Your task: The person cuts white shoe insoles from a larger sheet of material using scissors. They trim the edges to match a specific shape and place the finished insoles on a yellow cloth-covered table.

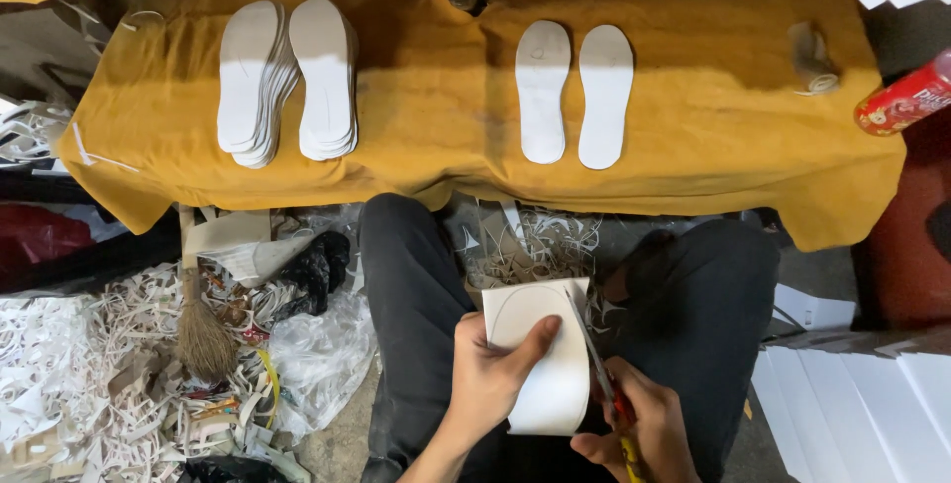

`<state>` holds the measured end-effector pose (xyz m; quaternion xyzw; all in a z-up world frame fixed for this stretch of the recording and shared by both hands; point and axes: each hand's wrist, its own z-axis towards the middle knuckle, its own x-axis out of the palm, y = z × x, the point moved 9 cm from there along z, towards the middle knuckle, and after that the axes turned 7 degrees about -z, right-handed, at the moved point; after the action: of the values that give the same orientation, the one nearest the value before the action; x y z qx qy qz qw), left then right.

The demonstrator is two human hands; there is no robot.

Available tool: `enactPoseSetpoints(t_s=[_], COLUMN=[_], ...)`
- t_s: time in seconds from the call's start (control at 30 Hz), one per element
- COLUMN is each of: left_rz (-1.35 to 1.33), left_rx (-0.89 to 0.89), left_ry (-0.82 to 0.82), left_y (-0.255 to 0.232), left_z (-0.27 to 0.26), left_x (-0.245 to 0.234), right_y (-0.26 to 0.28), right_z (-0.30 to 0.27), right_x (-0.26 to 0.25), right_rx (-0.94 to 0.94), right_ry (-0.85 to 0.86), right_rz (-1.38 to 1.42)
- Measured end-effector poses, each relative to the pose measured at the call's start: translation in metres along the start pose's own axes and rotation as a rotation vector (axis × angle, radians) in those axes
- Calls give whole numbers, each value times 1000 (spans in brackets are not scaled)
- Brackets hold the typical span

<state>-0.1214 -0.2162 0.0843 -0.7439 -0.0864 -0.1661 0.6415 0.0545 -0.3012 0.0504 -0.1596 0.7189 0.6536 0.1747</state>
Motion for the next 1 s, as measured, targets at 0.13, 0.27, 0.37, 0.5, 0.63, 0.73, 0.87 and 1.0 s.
enactPoseSetpoints(t_s=[0.13, 0.27, 0.37, 0.5, 0.63, 0.73, 0.87, 1.0], left_rz=[63, 91, 113, 76, 63, 144, 108, 102], left_rx=[-19, 4, -7, -18, -16, 15, -7, -19], left_ry=[132, 167, 172, 195, 175, 170, 182, 208], left_y=[-3, -9, -10, -9, -4, -8, -8, -10], left_z=[-3, -3, -3, -3, -1, -3, -4, -5], left_x=[14, 14, 14, 16, 14, 17, 18, 20], right_y=[-17, -12, -5, 8, -7, -7, -3, -3], right_z=[2, 4, 4, 4, 4, 5, 3, 3], right_x=[3, -4, -6, -9, -7, -6, -5, -7], right_rx=[175, 107, 63, -49, 67, 109, 32, 55], right_ry=[29, 35, 52, 12, 90, 56, 37, 38], right_rz=[222, 50, -66, -167, -40, 8, 18, -34])
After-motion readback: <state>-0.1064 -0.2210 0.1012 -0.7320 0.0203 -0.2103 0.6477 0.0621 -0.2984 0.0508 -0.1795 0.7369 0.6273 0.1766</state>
